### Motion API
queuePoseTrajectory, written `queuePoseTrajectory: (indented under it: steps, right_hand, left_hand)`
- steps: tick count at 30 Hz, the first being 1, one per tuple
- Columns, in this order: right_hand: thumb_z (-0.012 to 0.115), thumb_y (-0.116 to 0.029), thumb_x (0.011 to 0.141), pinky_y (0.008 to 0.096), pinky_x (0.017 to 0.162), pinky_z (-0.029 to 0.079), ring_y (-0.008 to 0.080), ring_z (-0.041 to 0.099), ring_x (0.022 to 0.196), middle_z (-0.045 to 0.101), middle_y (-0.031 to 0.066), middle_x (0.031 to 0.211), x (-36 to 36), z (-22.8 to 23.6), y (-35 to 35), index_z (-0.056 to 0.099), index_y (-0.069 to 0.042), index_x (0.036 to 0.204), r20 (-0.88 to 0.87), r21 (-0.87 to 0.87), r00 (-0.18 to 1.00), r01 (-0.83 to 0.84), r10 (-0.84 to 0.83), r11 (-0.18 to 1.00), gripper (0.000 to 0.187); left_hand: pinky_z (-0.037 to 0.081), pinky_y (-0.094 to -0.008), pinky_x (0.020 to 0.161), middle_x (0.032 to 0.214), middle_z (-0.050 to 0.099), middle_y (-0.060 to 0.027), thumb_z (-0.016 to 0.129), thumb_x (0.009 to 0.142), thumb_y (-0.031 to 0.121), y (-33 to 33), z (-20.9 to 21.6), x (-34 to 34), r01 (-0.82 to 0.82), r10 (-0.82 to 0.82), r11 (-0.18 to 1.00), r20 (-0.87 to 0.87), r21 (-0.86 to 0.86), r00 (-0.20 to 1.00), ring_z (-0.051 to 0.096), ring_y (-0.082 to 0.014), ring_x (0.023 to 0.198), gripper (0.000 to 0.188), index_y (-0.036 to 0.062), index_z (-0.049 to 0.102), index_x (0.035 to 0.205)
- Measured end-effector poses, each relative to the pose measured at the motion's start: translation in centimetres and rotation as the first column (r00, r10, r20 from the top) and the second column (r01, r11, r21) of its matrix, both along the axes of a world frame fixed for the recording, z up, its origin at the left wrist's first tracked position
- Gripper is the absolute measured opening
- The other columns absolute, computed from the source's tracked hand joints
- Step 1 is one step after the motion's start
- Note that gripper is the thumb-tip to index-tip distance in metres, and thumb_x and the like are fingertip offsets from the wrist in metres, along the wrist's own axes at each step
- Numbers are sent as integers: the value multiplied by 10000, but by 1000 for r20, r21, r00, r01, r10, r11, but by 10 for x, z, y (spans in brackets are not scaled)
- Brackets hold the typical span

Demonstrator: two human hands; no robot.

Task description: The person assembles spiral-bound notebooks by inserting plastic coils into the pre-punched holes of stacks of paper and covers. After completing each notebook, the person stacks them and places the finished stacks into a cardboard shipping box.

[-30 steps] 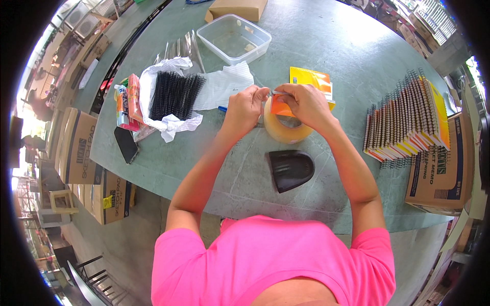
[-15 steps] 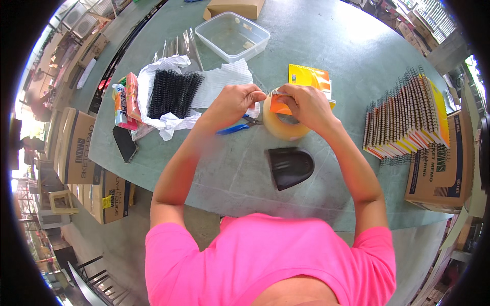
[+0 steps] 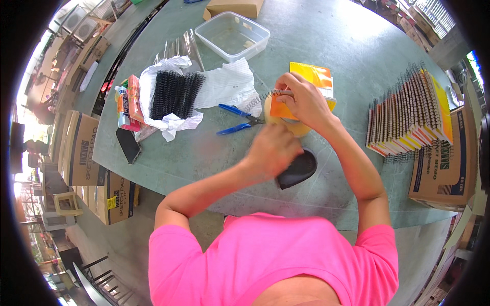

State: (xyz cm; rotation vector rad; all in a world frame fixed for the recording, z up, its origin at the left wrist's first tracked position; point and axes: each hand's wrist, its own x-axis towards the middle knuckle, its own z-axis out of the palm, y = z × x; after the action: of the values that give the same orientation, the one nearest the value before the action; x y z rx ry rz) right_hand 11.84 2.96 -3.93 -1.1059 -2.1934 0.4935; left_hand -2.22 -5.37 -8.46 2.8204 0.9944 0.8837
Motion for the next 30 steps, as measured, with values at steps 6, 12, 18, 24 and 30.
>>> queuePoseTrajectory:
  steps: [6, 12, 18, 24, 30]
  right_hand:
    - [679, -119, 743, 315, 524, 480, 177, 601, 618, 624, 85, 775, 51, 11, 1, 593, -37, 998, -16, -398, 997, 66, -80, 915, 282]
    - [685, -85, 754, 238, 603, 464, 67, 572, 700, 622, 54, 711, 78, -5, -22, 621, 17, 932, -279, -678, 902, 60, -331, 733, 215]
    - [644, -234, 760, 345, 583, 478, 222, 614, 644, 630, 125, 785, 32, 17, 6, 641, -59, 973, 252, -118, 967, -17, 47, 993, 276]
    - [680, -142, 753, 307, 656, 489, 179, 632, 724, 669, 87, 886, 76, -10, 11, 632, -22, 1008, -171, -392, 985, -94, 28, 915, 286]
    - [676, -55, 786, 239, 755, 494, 81, 587, 840, 657, 37, 936, 65, -43, -13, 629, 15, 1039, -503, -575, 822, -88, -267, 813, 267]
  left_hand:
    - [431, -405, 774, 998, 538, -159, 708, 696, 293, -34, -21, 25, -197, 133, 905, -190, -376, 973, 512, -319, 921, 605, 97, 477, 1220]
    - [437, -418, 805, 957, 545, -168, 618, 782, 170, -16, 3, 3, -6, 146, 729, 148, -684, 978, 539, -358, 907, 410, 124, 498, 1171]
    - [441, -399, 819, 978, 549, -136, 572, 806, 147, -10, 11, 21, 94, -149, 669, -10, -737, 989, 547, -330, 949, 351, 140, 526, 1154]
    - [452, -397, 822, 1059, 570, -132, 574, 785, 82, 6, 42, -23, 11, 102, 900, 233, -436, 967, 557, -319, 939, 355, 148, 577, 1134]
    - [468, -341, 776, 927, 594, -136, 631, 727, 36, 33, 56, -40, -294, 334, 918, 121, -266, 935, 585, -287, 867, 324, 102, 630, 1044]
